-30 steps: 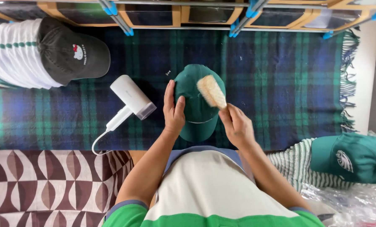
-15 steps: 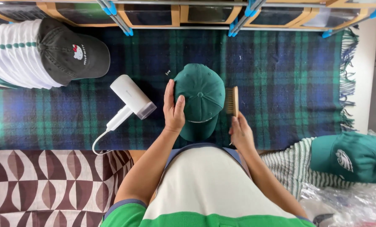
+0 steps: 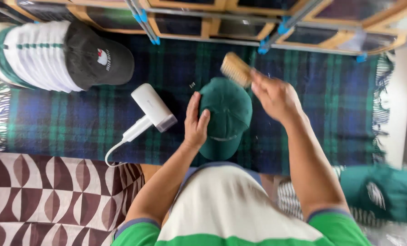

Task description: Steaming and brushing a baseball cap to remove wrinkles and lint.

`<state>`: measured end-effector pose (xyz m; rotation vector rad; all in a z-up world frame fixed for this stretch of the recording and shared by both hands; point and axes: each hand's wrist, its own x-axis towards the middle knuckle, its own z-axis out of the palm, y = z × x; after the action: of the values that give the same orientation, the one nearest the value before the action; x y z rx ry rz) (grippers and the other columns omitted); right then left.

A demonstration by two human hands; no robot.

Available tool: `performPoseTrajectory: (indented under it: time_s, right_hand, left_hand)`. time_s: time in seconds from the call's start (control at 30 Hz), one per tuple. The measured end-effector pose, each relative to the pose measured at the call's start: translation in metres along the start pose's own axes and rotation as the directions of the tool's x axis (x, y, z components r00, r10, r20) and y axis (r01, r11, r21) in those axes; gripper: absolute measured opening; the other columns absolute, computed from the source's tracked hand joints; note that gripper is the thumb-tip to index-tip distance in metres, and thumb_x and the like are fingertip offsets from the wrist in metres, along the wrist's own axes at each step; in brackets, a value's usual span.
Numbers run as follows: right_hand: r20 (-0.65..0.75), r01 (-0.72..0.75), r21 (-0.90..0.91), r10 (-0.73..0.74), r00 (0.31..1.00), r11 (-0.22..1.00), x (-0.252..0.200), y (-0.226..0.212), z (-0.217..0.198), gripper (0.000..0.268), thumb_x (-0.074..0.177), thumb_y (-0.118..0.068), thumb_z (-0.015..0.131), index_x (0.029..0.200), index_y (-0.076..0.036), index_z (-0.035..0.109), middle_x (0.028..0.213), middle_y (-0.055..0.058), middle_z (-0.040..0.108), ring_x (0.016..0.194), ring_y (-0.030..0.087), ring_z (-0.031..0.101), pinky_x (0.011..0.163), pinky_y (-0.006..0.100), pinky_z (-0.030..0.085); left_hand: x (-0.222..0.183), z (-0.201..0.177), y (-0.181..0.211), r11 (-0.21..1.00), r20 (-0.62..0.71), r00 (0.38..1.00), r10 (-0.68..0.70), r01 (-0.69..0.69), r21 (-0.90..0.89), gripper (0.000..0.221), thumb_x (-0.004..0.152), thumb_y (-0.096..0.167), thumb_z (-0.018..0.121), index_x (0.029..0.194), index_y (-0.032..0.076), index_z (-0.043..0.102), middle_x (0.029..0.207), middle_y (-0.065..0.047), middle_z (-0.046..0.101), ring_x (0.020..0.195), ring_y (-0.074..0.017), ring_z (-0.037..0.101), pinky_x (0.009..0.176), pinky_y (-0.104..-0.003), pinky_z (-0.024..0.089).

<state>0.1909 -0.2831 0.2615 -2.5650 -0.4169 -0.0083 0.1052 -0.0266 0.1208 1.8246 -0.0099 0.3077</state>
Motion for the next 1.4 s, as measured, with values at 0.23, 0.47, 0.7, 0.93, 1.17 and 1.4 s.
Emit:
performPoseTrajectory:
  time_s: [0.23,0.47,0.7,0.93,1.17,1.4]
  right_hand:
    - [0.376,-0.3,-0.048,0.296,0.878,0.953,0.042,-0.015,-0.015,0.038,0.104,-0.043,0.054,0.14,-0.038,0.063,0.12,0.003,0.075,0.106,0.04,0.068,0.09,0.052,0.054]
    - [0.386,-0.588,0.206,0.488,0.783,0.782,0.031,0.043,0.05,0.042,0.102,-0.054,0.056,0.128,-0.023,0.069,0.072,0.008,0.065,0.069,0.028,0.062,0.058,0.042,0.045]
    - [0.222,-0.501,0.352,0.449,0.865,0.791,-0.023,0.043,0.032,0.038,0.11,-0.037,0.058,0.146,-0.024,0.063,0.078,0.005,0.07,0.079,0.018,0.069,0.072,0.035,0.054]
    - [0.289,-0.5,-0.038,0.489,0.823,0.865,-0.035,0.031,0.035,0.04,0.109,-0.043,0.052,0.147,-0.032,0.06,0.134,-0.002,0.069,0.122,0.027,0.064,0.103,0.043,0.05]
    - [-0.318,0.081,0.153,-0.028,0.948,0.985,-0.099,-0.002,0.085,0.035,0.102,-0.012,0.063,0.137,-0.009,0.068,0.125,0.009,0.07,0.108,0.026,0.066,0.089,0.035,0.055]
    - [0.124,-0.686,0.631,0.826,0.549,0.362,-0.122,0.005,0.099,0.037,0.105,-0.028,0.056,0.139,-0.02,0.067,0.091,0.013,0.073,0.072,0.019,0.063,0.063,0.034,0.056]
  left_hand:
    - [0.004,-0.014,0.015,0.988,0.126,0.981,-0.146,0.139,0.066,0.063,0.107,0.047,0.051,0.163,0.022,0.034,0.166,-0.006,0.034,0.155,-0.0257,0.03,0.128,-0.043,0.024]
    - [-0.026,-0.056,0.022,0.833,0.256,0.793,-0.553,0.533,0.151,0.063,0.108,0.053,0.036,0.165,0.027,0.023,0.158,-0.013,0.042,0.146,-0.0372,0.039,0.119,-0.055,0.034]
    - [-0.145,-0.03,-0.123,0.548,0.242,0.506,-0.828,0.823,0.154,0.028,0.104,0.053,0.055,0.12,0.037,0.072,0.097,0.004,0.076,0.091,-0.0149,0.075,0.081,-0.035,0.062]
    - [-0.131,-0.035,-0.08,0.51,0.311,0.506,-0.804,0.857,-0.075,0.025,0.107,0.025,0.059,0.125,0.009,0.068,0.1,-0.016,0.072,0.088,-0.0281,0.075,0.081,-0.044,0.062]
    - [-0.134,-0.031,-0.088,0.524,0.328,0.552,-0.767,0.833,-0.176,0.024,0.109,0.02,0.056,0.123,0.003,0.064,0.095,-0.015,0.068,0.084,-0.0277,0.072,0.08,-0.044,0.061]
    - [-0.127,-0.031,-0.074,0.522,0.331,0.567,-0.754,0.824,-0.222,0.021,0.108,0.017,0.057,0.119,0.001,0.064,0.094,-0.015,0.066,0.084,-0.0263,0.07,0.079,-0.045,0.061]
